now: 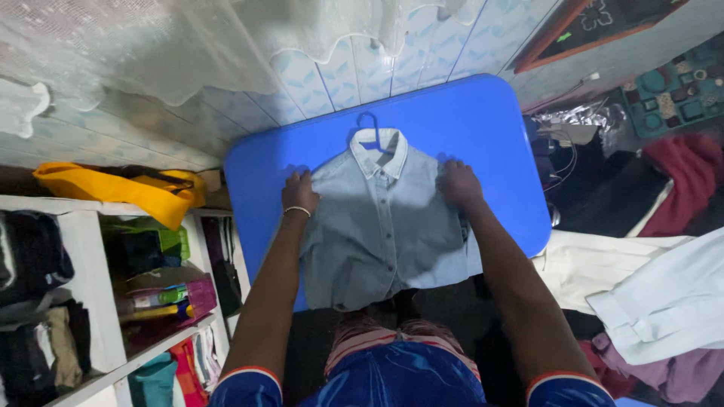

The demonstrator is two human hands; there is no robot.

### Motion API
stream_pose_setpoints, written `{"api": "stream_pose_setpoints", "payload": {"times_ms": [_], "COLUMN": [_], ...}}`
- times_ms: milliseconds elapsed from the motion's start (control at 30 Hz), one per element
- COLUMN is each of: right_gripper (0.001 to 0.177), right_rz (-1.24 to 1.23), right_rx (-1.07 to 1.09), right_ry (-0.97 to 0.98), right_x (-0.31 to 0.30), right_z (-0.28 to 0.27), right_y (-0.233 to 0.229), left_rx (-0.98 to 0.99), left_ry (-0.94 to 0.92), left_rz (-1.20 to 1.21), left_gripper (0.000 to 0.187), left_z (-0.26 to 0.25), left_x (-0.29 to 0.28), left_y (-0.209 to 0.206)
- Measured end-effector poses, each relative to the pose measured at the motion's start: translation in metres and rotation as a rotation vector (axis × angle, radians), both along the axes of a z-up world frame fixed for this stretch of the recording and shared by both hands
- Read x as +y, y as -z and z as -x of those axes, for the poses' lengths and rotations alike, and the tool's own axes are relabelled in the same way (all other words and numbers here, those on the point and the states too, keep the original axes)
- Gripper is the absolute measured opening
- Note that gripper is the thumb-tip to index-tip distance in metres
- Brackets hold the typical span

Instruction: The person folds several black garments on a blue table and then buttons a light blue shirt before placing it onto a hanger.

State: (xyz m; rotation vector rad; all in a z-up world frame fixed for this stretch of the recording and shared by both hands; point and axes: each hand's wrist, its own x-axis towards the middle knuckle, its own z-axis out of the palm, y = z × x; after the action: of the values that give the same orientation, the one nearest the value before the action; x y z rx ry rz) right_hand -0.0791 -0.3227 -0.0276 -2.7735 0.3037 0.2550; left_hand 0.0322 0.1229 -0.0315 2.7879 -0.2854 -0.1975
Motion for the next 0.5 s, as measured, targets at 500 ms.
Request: {"api": "stream_pose_setpoints", "payload": {"times_ms": [500], "right_gripper": [0.03], "right_rz": [0.023], "right_rx": [-0.274], "right_ry": [0.067], "right_x": [0.009], "right_z": [-0.067], "right_y": [-0.111], "left_rx": [-0.207], "left_ry": [0.051], "left_rz": [0.043], "left_gripper": [0.022], "left_z": [-0.086], "left_x": [0.0], "left_y": [-0.009]}}
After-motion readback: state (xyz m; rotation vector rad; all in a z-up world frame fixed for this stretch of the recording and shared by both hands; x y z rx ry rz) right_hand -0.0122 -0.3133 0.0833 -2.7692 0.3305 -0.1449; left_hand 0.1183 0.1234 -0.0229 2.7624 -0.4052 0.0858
